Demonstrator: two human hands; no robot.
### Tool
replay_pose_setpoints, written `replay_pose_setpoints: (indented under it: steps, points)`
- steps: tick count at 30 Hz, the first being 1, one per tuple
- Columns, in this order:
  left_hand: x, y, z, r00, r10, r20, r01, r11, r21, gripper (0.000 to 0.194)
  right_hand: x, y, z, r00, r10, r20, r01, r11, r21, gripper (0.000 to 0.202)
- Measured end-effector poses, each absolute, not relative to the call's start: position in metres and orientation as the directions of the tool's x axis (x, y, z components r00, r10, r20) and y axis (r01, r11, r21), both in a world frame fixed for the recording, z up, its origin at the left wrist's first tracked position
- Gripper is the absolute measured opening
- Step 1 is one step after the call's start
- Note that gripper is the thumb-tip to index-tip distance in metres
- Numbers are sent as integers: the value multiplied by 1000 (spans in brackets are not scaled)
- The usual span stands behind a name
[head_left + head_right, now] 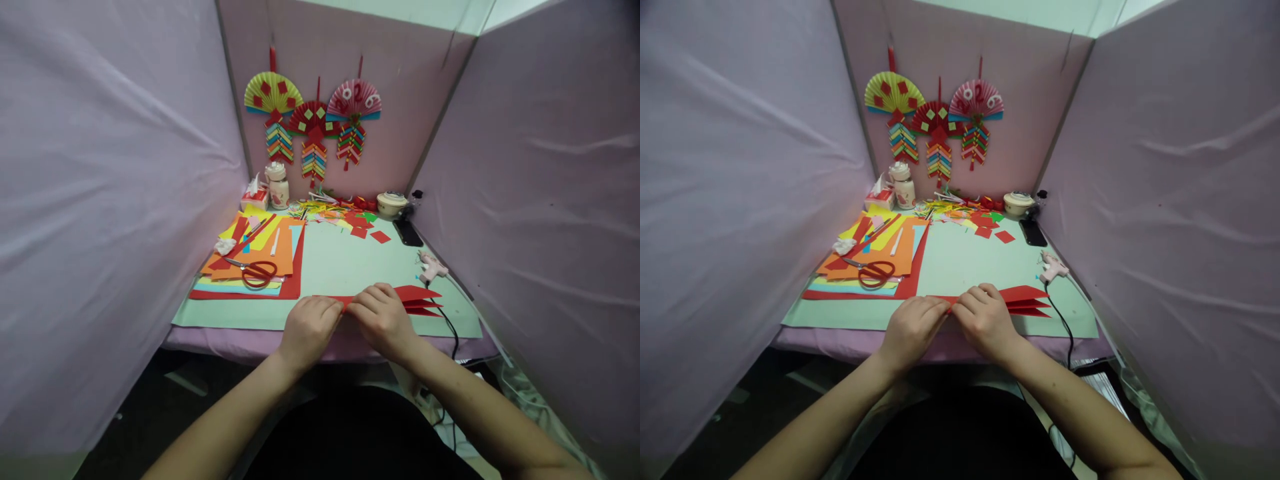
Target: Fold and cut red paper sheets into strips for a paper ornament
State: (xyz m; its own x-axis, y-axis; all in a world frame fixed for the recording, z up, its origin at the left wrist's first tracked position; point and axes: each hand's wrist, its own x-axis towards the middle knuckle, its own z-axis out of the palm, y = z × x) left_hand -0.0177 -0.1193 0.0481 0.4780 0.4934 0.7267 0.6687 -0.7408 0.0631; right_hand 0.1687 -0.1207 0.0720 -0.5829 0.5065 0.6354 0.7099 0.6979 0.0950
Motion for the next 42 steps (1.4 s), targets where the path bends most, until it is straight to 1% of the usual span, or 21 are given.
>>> replay_pose_setpoints:
  steps: [4, 9, 12, 14, 16, 18, 23, 25, 28, 30, 33, 36, 39, 42]
  points:
    - [-19, -121, 49, 474, 466, 747, 653, -755, 57, 19, 169, -120, 71, -572, 517, 636, 720, 689, 88, 20]
    - [-27, -119, 49, 440, 417, 796, 646, -762, 42, 18, 173, -122, 69, -538, 568, 622, 756, 651, 59, 12]
    - [-27, -120, 51, 448, 453, 771, 672, -740, 44, 16, 173, -121, 69, -554, 570, 607, 764, 638, 99, 16]
    - [-24, -121, 52, 456, 502, 735, 697, -715, 56, 16, 171, -119, 69, -570, 553, 607, 761, 635, 135, 19]
    - [-22, -121, 54, 469, 516, 717, 697, -715, 58, 17, 168, -118, 70, -582, 535, 612, 753, 639, 156, 21]
    - [-22, -121, 55, 480, 489, 728, 681, -731, 42, 18, 164, -118, 73, -585, 531, 613, 748, 645, 156, 21]
    - [-29, -118, 54, 460, 440, 771, 680, -733, 13, 17, 166, -119, 78, -565, 570, 596, 762, 639, 111, 16]
    - [-29, -118, 55, 456, 448, 769, 684, -729, 19, 18, 168, -119, 78, -565, 574, 593, 768, 628, 124, 17]
    - [-25, -120, 57, 471, 512, 718, 707, -706, 39, 17, 168, -118, 77, -582, 563, 587, 767, 619, 168, 20]
    - [-21, -121, 60, 486, 538, 689, 713, -700, 43, 16, 166, -117, 76, -590, 553, 588, 761, 625, 176, 21]
    - [-20, -122, 61, 492, 509, 706, 706, -708, 18, 16, 165, -118, 78, -577, 550, 604, 756, 639, 142, 19]
    - [-22, -121, 60, 479, 474, 738, 702, -712, 2, 16, 169, -120, 80, -555, 580, 597, 771, 628, 106, 14]
    - [-22, -121, 60, 469, 470, 748, 692, -721, 19, 16, 172, -123, 81, -562, 592, 577, 779, 614, 129, 16]
    - [-17, -123, 61, 486, 505, 713, 686, -726, 46, 13, 171, -123, 82, -577, 575, 579, 771, 619, 154, 22]
